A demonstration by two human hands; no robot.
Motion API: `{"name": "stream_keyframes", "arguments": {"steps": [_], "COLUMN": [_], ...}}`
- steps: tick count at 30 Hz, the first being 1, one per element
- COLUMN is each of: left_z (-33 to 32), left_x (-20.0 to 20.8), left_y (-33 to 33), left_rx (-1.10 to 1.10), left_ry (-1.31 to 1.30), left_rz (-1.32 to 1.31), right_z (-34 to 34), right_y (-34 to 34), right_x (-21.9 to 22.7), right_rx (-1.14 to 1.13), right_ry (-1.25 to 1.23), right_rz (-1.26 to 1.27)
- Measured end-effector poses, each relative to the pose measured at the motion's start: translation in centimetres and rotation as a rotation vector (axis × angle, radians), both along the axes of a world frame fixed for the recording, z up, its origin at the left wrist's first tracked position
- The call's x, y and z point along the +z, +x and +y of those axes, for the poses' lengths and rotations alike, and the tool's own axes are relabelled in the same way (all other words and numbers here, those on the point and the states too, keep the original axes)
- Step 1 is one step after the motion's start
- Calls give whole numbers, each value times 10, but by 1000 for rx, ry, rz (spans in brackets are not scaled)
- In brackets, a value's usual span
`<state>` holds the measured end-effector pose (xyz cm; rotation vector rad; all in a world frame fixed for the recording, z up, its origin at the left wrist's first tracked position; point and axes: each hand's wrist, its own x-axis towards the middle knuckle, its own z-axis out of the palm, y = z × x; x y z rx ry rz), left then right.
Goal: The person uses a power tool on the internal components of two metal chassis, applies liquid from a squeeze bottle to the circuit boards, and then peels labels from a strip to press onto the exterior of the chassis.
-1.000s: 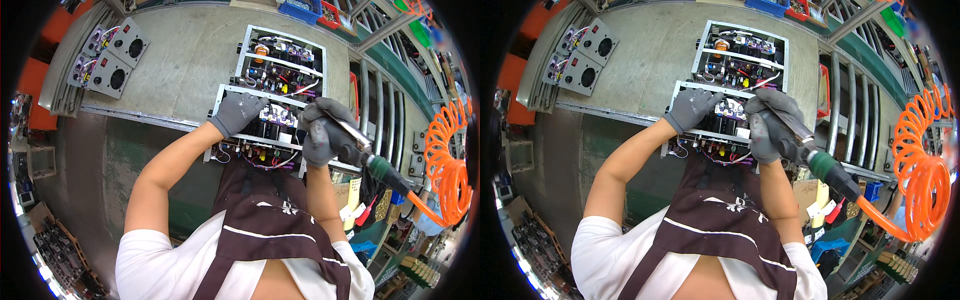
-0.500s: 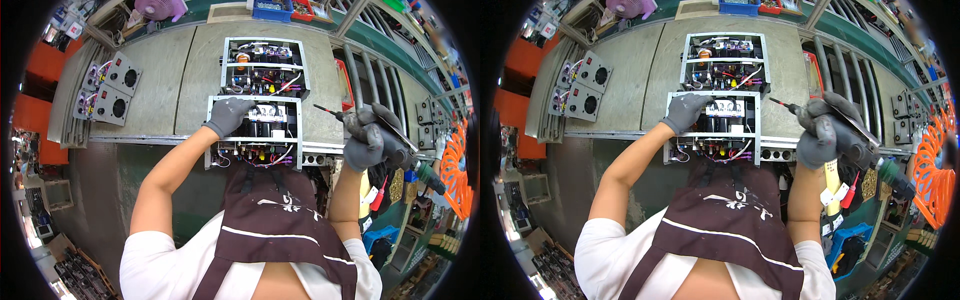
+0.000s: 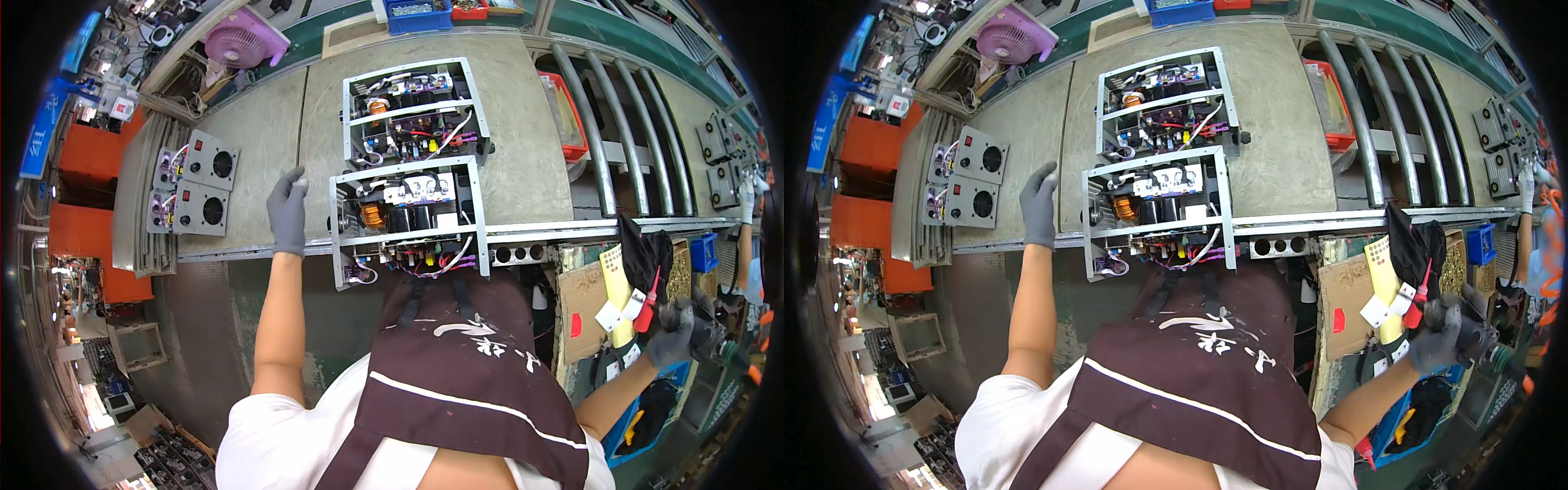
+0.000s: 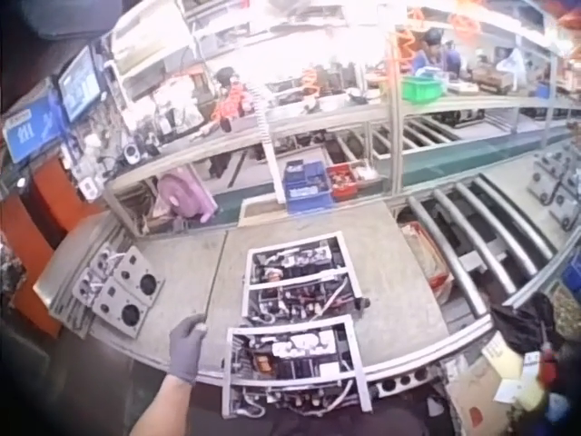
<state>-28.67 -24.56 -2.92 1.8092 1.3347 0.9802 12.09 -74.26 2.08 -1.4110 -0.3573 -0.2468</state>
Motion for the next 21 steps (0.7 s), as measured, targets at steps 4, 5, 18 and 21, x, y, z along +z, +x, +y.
{"name": "stream_keyframes", "arguments": {"steps": [4, 5, 18, 21], "left_z": [-25, -33, 19, 6], "left_x": [10, 15, -21, 5], "left_y": [26, 37, 43, 99], "left_rx": [-91, -137, -463, -540], "left_ry": [123, 273, 335, 69], "left_rz": [419, 781, 903, 601], "right_z": [-67, -77, -138, -163], "right_y": [31, 31, 15, -1], "right_x": [-18, -17, -42, -33], "right_rx": [-263, -275, -436, -434], "right_ry": [-287, -287, -335, -339], "right_rz": [-149, -144, 126, 240]}}
